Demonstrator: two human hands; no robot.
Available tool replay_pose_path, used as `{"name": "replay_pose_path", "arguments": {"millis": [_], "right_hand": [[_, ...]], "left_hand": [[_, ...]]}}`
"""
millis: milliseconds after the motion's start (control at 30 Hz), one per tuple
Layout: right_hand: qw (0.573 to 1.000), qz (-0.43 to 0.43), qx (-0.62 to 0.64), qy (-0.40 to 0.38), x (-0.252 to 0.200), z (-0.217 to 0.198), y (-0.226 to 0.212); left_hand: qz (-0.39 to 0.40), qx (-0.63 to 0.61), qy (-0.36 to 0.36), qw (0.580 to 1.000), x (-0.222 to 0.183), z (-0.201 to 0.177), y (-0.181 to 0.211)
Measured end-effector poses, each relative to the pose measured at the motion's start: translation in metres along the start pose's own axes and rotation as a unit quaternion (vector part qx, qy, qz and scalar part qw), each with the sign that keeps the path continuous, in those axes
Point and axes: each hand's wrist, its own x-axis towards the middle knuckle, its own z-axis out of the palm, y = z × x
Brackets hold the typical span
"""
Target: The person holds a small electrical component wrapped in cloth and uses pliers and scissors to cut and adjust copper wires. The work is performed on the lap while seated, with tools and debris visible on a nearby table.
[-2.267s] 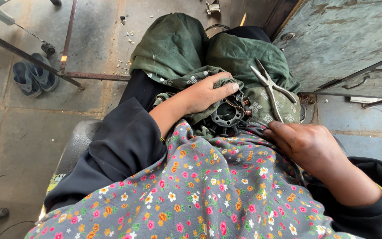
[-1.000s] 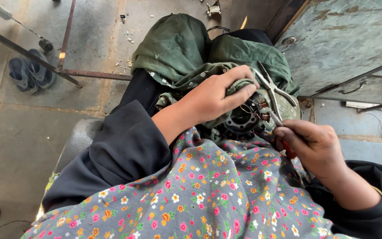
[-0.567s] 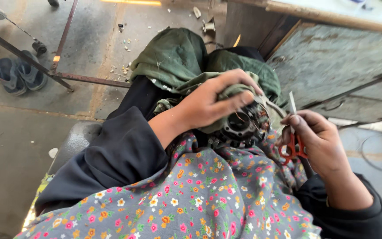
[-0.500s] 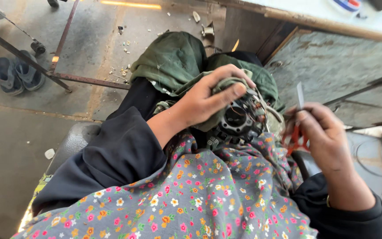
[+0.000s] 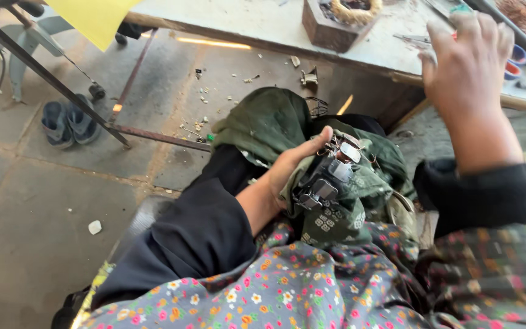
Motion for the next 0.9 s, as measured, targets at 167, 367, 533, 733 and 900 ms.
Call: {"name": "replay_pose_path", "arguments": {"millis": [167, 367, 533, 733, 900], "right_hand": [[0.961, 0.088, 0.2, -0.168, -0.07, -0.05, -0.067], [0.922, 0.16, 0.216, -0.279, -0.148, -0.059, -0.092], [0.927, 0.149, 0.205, -0.278, -0.179, -0.047, -0.088], [0.906, 0.184, 0.252, -0.285, -0.186, -0.024, -0.079], [0.901, 0.201, 0.27, -0.275, -0.17, -0.039, -0.075]], "left_hand": [[0.036, -0.06, -0.065, 0.995, 0.009, -0.003, 0.008], [0.065, -0.078, -0.113, 0.988, 0.018, 0.018, 0.003], [0.065, -0.061, -0.114, 0.989, 0.009, 0.032, -0.004], [0.074, -0.009, -0.093, 0.993, 0.001, 0.04, 0.0], [0.137, 0.111, -0.049, 0.983, -0.014, 0.045, 0.008]]}}
